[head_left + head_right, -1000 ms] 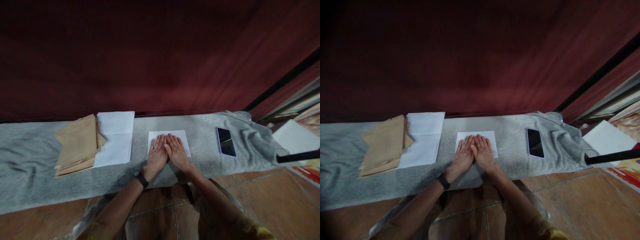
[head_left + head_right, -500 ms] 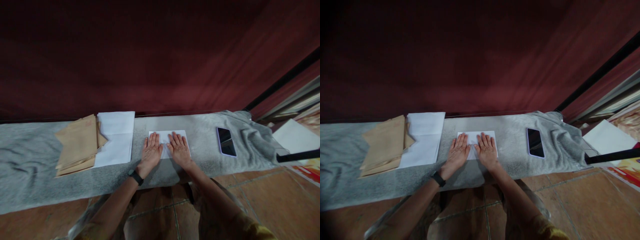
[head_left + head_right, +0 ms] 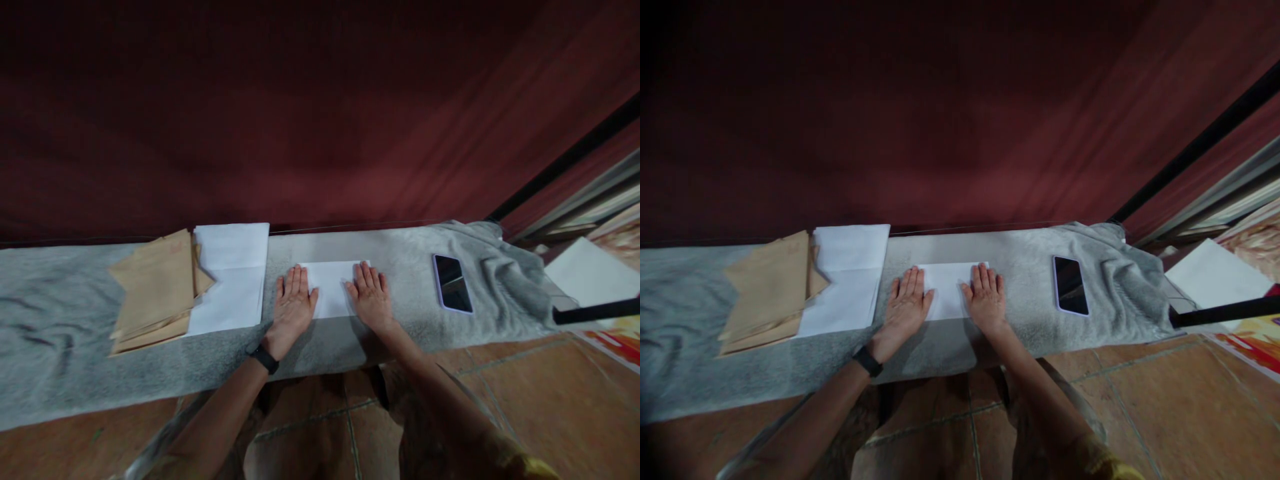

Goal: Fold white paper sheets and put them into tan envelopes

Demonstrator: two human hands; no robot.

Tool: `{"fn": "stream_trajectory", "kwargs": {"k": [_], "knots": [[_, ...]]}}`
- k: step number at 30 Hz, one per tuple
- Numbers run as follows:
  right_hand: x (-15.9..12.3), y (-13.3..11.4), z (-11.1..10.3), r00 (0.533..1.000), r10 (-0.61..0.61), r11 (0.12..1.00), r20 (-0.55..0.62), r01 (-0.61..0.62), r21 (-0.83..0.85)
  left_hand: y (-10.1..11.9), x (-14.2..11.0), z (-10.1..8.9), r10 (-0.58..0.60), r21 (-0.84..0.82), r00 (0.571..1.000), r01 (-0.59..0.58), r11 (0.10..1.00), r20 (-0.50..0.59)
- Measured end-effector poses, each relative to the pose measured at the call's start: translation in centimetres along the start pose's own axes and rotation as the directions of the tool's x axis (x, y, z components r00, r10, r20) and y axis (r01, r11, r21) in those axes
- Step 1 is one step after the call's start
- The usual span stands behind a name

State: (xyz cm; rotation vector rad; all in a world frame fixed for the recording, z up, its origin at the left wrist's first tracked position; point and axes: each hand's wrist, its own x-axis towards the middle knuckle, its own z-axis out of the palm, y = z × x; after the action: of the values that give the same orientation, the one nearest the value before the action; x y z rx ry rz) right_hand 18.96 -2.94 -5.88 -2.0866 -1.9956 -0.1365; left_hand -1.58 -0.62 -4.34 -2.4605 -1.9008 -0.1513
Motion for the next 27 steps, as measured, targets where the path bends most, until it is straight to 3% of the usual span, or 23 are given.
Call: {"fn": "stream_trajectory", "kwargs": {"k": [6,11,15,20,27], "knots": [[-0.2,1.1,-0.2,0.999,0.039,0.999,0.013,-0.039,0.008,-0.1,-0.1,-0.4,-0.029,0.011,1.0,0.029,1.0,-0.001],[-0.3,1.4,-0.3,0.999,0.038,0.999,0.015,-0.039,0.02,0.2,0.1,-0.7,-0.058,-0.036,0.995,0.056,0.998,-0.076],[-0.3,1.3,-0.2,0.999,0.044,0.999,0.013,-0.044,0.027,1.3,0.3,-0.6,0.051,-0.104,0.994,-0.061,0.993,-0.094],[-0.3,1.2,-0.2,0.999,0.053,0.999,0.012,-0.053,0.011,3.3,0.3,-0.5,0.273,-0.159,0.962,-0.273,0.949,-0.024],[0.3,0.7,-1.1,0.995,0.091,0.996,0.037,-0.091,-0.004,4.0,0.9,-0.1,0.281,-0.143,0.96,-0.279,0.95,-0.009]]}}
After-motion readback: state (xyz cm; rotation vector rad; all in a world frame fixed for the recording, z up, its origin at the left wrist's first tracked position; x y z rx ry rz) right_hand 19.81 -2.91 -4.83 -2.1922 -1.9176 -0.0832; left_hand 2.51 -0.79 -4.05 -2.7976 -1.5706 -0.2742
